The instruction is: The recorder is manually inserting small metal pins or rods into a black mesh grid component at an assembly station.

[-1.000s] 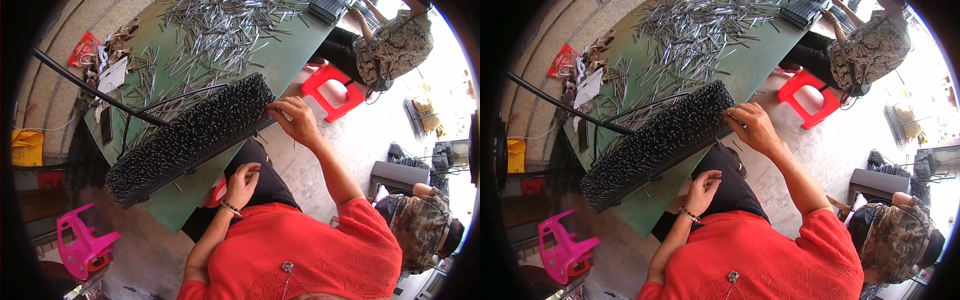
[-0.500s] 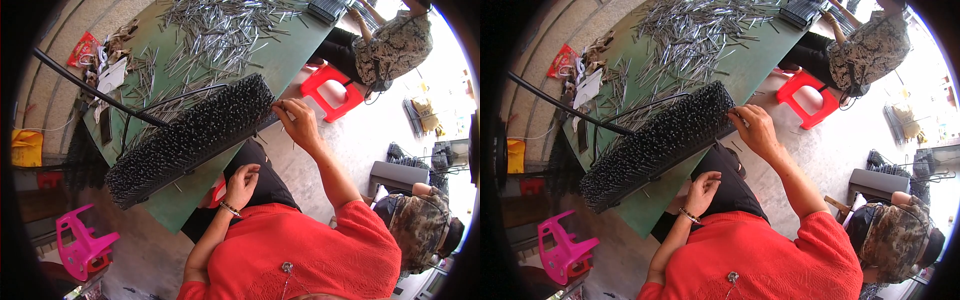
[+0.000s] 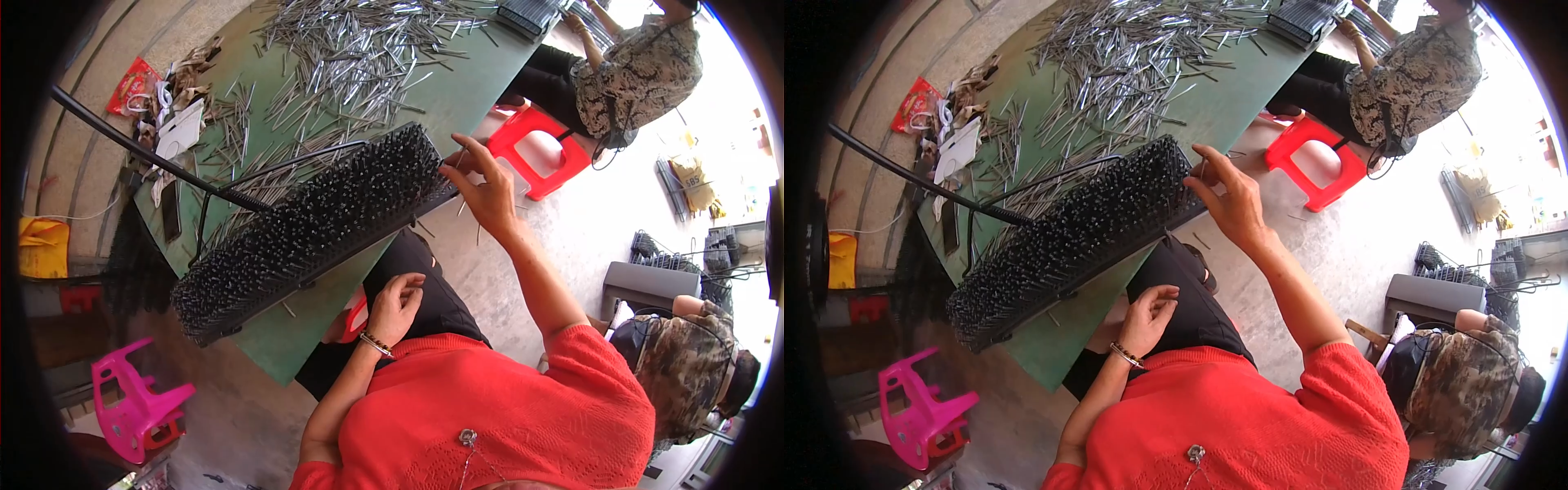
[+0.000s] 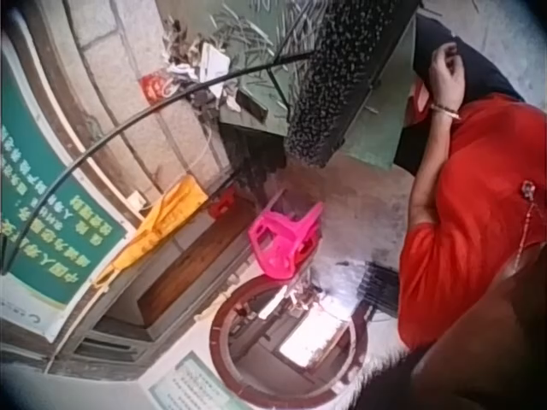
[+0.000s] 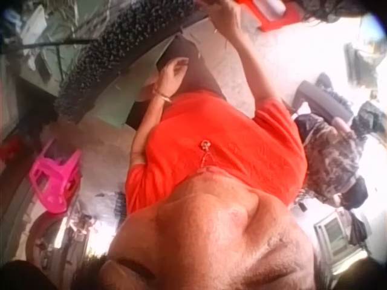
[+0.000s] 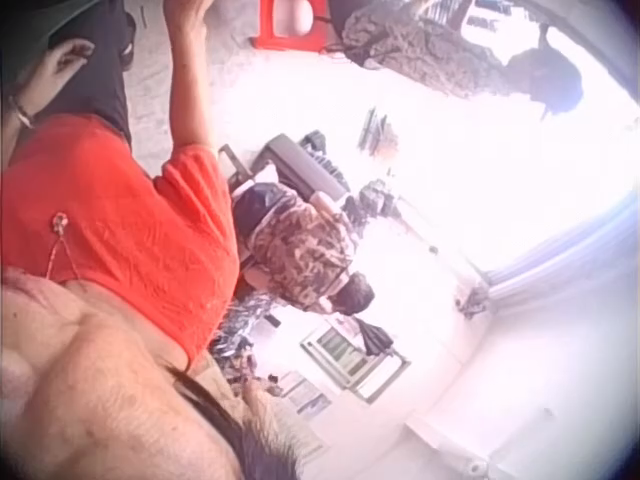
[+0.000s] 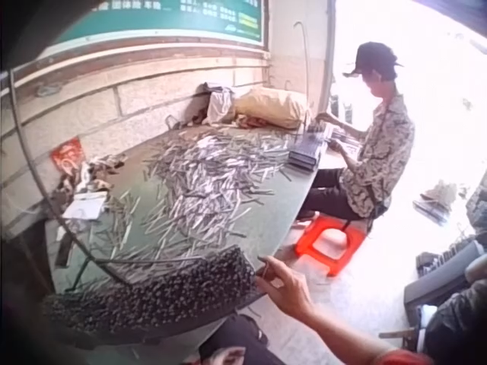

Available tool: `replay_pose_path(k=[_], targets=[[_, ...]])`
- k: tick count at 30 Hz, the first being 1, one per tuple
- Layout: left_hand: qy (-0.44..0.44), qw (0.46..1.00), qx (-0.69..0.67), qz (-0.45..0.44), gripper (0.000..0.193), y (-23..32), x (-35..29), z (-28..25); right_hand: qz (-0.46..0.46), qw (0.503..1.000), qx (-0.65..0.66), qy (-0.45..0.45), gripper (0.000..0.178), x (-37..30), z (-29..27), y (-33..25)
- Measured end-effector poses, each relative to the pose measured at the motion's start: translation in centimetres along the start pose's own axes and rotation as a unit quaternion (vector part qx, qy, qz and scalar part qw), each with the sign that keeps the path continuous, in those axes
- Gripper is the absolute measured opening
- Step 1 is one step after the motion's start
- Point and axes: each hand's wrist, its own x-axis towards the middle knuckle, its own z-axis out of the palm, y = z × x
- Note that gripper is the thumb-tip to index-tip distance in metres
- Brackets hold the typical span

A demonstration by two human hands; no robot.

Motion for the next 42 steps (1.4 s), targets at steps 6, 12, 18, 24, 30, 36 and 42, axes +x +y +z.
replay_pose_path(k=[6, 12, 18, 24, 30, 36, 42], targets=[[-0.005, 1.0, -0.002, 0.007, 0.022, -0.2, -0.1, 0.2, -0.088, 0.993, -0.078, 0.029, 0.056, -0.4, 0.8, 0.5], [0.064, 0.997, -0.045, -0.001, 0.019, -2.1, -0.5, -1.8, -0.161, 0.979, -0.12, 0.048, 0.051, -0.6, 1.3, 1.4], [0.189, 0.974, 0.097, 0.076, 0.012, -2.7, -1.2, -5.5, -0.188, 0.97, -0.155, 0.027, 0.039, -0.9, 1.2, 1.8], [0.227, 0.955, 0.152, 0.113, 0.013, -4.7, -2.4, -7.7, -0.203, 0.967, -0.153, -0.033, 0.025, -1.2, 1.2, 2.1], [0.239, 0.962, 0.078, 0.105, 0.012, -5.9, -2.6, -8.3, -0.002, 0.996, -0.039, 0.083, 0.015, 4.7, 0.5, 4.8], [0.233, 0.965, 0.059, 0.105, 0.011, -6.0, -2.2, -8.4, -0.039, 0.971, -0.231, -0.045, 0.023, 9.4, 5.6, 17.9], [0.234, 0.964, 0.06, 0.116, 0.013, -6.6, -2.2, -8.5, -0.057, 0.968, -0.237, -0.051, 0.019, 9.7, 7.7, 19.3]])
